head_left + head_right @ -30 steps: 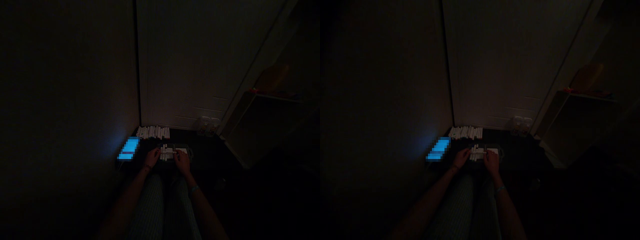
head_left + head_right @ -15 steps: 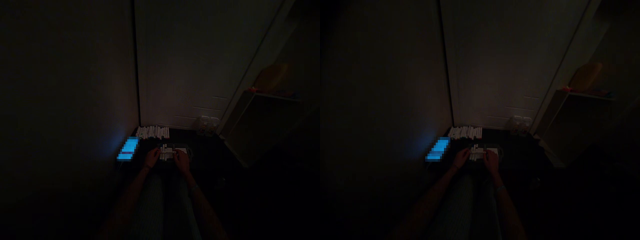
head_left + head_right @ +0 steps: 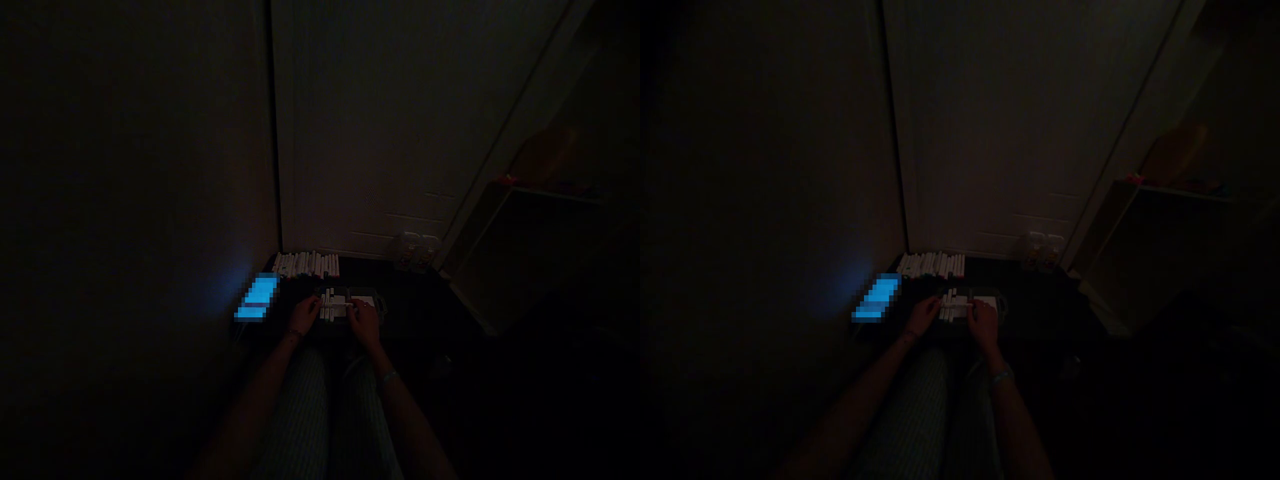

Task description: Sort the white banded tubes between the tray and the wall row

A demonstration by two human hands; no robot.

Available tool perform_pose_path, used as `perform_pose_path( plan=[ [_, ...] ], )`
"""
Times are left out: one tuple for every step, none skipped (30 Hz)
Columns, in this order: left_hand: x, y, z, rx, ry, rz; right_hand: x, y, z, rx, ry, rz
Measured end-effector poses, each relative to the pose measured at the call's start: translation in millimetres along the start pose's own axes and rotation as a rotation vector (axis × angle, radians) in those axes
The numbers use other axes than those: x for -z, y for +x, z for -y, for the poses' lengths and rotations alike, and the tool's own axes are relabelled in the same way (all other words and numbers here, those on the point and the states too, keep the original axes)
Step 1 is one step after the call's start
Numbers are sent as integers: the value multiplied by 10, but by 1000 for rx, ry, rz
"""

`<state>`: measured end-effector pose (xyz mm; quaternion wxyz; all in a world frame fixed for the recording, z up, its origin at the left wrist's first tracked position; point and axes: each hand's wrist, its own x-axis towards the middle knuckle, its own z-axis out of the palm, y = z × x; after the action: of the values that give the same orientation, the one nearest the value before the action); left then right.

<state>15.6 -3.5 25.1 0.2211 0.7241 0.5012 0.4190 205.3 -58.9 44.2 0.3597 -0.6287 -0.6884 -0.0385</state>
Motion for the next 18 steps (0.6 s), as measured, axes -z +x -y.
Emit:
perform_pose_path(
  plan=[
    [-1, 1, 3, -3, -4, -1, -2, -1, 1, -2, 0, 0],
    [-2, 1, 5, -6, -7, -2, -3, -2, 2, -2, 0, 0],
    [0, 1, 4, -6, -7, 0, -4, -3, 2, -1, 0, 0],
    [2, 0, 2, -2, -7, 4, -5, -4, 2, 3, -1, 0],
    [5, -1, -1, 4, -5, 9, -6, -5, 1, 6, -3, -2],
    [7, -2, -4, 12, -1, 15, -7, -5, -1, 9, -7, -6],
    [10, -3, -7, 20, 2, 18, -8, -5, -2, 12, -11, -10],
    [11, -4, -9, 23, 7, 18, -9, -4, -4, 14, -15, -15],
    [11, -5, -9, 23, 10, 15, -10, -3, -5, 17, -18, -19],
    [10, -4, -8, 17, 11, 10, -12, -2, -7, 20, -19, -22],
    [8, -4, -6, 10, 11, 8, -13, -1, -8, 24, -19, -23],
    [6, -3, -3, 5, 10, 5, -14, 1, -8, 28, -19, -23],
    [4, -2, 0, 4, 10, 1, -16, 1, -8, 30, -20, -21],
    [3, 0, 3, 5, 9, -4, -16, 1, -9, 30, -22, -19],
    [2, 1, 6, 3, 7, -6, -17, 1, -9, 29, -25, -17],
    [3, 2, 8, -2, 5, -5, -17, -1, -9, 26, -27, -15],
    [5, 2, 10, -8, 4, -1, -17, -2, -9, 23, -29, -14],
    [6, 2, 12, -13, 5, 5, -16, -4, -8, 21, -29, -12]
  ],
)
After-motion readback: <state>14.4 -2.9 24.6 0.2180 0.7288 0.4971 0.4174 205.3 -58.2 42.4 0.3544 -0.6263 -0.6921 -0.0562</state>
